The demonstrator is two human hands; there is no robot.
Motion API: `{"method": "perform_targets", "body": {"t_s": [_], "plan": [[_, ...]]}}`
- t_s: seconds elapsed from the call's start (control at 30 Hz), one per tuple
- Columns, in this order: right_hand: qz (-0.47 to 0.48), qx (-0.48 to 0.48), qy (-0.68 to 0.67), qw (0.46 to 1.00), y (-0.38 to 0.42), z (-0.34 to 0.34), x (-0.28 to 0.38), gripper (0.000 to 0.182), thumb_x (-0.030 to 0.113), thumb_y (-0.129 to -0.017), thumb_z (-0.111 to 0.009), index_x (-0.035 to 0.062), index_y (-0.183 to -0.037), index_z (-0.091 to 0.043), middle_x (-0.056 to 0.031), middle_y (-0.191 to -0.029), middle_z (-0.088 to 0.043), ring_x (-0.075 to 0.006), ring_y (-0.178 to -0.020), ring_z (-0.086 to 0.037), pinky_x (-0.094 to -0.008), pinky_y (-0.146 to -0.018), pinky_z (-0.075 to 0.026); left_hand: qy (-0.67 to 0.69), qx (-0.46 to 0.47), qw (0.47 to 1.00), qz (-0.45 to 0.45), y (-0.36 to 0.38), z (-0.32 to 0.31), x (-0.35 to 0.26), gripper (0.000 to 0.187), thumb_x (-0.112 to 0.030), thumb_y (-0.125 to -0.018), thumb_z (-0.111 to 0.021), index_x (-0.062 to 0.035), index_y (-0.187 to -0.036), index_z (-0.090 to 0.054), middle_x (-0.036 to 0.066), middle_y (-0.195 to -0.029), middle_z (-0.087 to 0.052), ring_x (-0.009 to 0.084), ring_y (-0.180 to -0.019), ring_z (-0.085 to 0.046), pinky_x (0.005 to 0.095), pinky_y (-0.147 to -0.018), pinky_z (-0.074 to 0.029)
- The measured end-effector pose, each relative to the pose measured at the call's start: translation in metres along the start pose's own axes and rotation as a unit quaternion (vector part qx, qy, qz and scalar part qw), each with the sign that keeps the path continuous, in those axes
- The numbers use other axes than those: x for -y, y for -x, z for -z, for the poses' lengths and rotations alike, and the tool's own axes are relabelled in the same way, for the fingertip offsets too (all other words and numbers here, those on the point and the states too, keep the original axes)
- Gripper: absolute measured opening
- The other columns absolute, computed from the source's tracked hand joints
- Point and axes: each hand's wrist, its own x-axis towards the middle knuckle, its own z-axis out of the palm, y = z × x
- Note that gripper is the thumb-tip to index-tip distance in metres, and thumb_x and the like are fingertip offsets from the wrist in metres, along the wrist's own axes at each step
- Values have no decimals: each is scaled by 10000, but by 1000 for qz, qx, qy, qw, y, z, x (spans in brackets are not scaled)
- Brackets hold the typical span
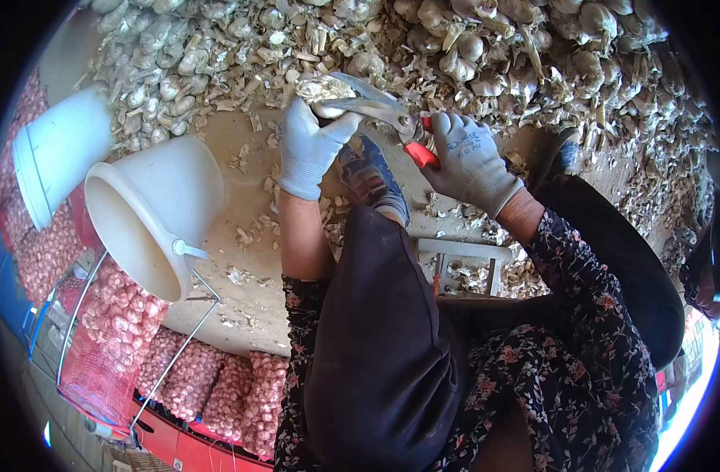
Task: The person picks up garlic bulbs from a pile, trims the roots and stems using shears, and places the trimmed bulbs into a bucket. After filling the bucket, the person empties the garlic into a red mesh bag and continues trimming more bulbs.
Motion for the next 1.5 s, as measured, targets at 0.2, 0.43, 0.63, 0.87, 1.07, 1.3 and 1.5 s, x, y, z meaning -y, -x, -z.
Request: {"method": "perform_targets", "body": {"t_s": [0.2, 0.43, 0.63, 0.87, 1.07, 1.3, 1.5], "plan": [[-19, 24, -93, 995, -6, -28, 4, 368, 335, -804, -602, 25, -973, -499, -168, -765, -627, -360, -712, -634, -444, -664, -494, 57, -28, 997, 41, 0, 0, 6, 279, -101, -683, -760, -37, -914, -618, 21, -838, -649, 92, -747, -599, 259, -688, -502], [-49, 12, -156, 987, 13, -27, 2, 326, 294, -823, -600, 21, -971, -502, -193, -794, -614, -374, -758, -621, -459, -665, -488, 116, -55, 991, 50, 10, 3, 14, 323, -92, -681, -787, -22, -947, -618, 33, -886, -656, 96, -772, -605, 257, -717, -504], [-8, -3, -86, 996, 9, -21, 7, 427, 322, -760, -646, 34, -1038, -496, -165, -908, -583, -333, -843, -601, -423, -757, -460, -13, -17, 1000, 15, 17, 7, 12, 313, -2, -707, -723, -11, -999, -610, 24, -899, -641, 88, -800, -593, 236, -742, -490], [12, 25, -64, 998, -14, -23, 11, 428, 341, -783, -631, 31, -1044, -494, -156, -874, -615, -325, -793, -627, -420, -701, -489, -52, 2, 992, 112, 15, 3, 26, 350, -159, -602, -788, -28, -844, -572, 98, -803, -581, 245, -705, -572, 361, -684, -476], [-169, 261, -661, 683, -7, -26, 11, 481, 410, -828, -602, -9, -1043, -506, -172, -811, -626, -287, -740, -639, -385, -681, -483, -221, -114, 967, -54, 21, -8, 23, 341, -148, -645, -799, -15, -877, -587, 58, -821, -611, 140, -704, -576, 296, -640, -489], [-22, 97, -206, 974, 19, -23, 3, 495, 375, -831, -578, -3, -1131, -470, -234, -972, -614, -376, -934, -610, -440, -785, -479, -263, -91, 960, -2, 23, -5, 18, 405, -209, -627, -796, -16, -918, -590, 113, -859, -605, 217, -739, -597, 337, -682, -489], [-21, 78, -198, 977, 4, -27, 17, 396, 338, -834, -580, -12, -1010, -524, -178, -789, -640, -335, -725, -640, -428, -678, -500, -370, -68, 926, -11, 30, -12, 8, 480, -177, -664, -759, -19, -1059, -538, 132, -946, -587, 260, -790, -601, 356, -708, -493]]}}
